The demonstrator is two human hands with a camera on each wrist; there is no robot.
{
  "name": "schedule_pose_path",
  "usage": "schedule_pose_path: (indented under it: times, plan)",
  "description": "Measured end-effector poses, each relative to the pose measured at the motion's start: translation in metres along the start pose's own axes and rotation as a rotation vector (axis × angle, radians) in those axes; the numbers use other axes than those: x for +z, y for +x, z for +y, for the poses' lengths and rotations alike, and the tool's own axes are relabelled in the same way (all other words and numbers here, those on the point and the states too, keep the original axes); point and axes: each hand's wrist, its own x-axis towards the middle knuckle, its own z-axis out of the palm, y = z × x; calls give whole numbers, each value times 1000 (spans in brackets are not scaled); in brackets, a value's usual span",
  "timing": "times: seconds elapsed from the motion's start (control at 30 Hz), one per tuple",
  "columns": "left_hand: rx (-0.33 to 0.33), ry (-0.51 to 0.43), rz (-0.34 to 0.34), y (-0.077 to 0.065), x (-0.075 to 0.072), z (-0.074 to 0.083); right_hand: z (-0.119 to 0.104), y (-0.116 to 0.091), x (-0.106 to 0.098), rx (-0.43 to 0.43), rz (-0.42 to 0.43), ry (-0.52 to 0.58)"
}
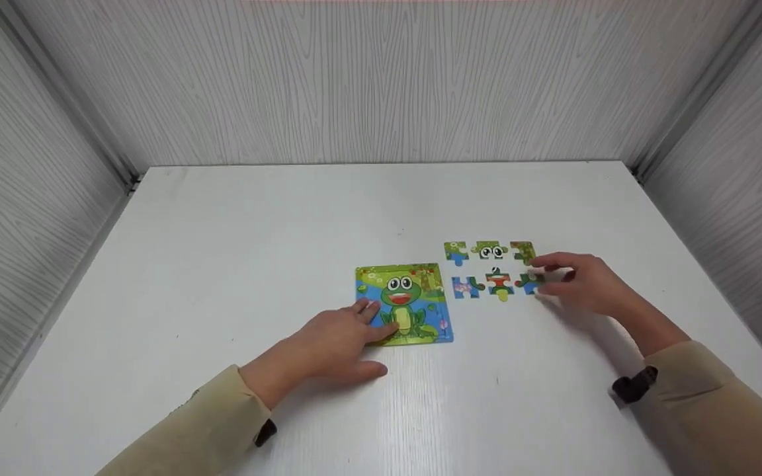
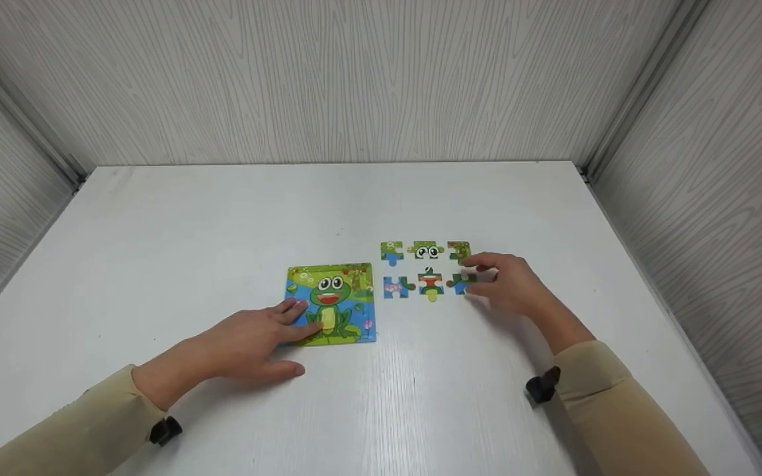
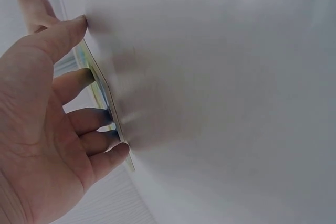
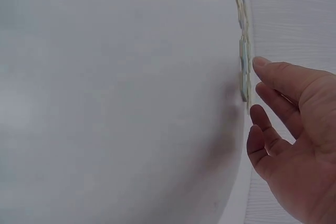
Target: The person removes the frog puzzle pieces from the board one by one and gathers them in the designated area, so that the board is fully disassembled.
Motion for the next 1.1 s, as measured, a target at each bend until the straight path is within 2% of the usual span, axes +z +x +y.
schedule_pose_path:
  times: [0.27, 0.5, 0.63, 0.87, 1.1]
  plan:
    - [-7, -45, 16, -2, -3, -2, -43, 9, 11, -161, 16, -5]
    - [21, -45, 101, -5, -13, -14, -85, 17, 35, -281, -13, -12]
    - [-6, -48, 116, -6, -13, -25, -107, 21, 54, -335, -63, 18]
    - [-56, -83, 104, -6, -9, -38, -139, 27, 88, -384, -147, 12]
    - [-69, -90, 73, -3, -9, -43, -160, 33, 116, -385, -241, 1]
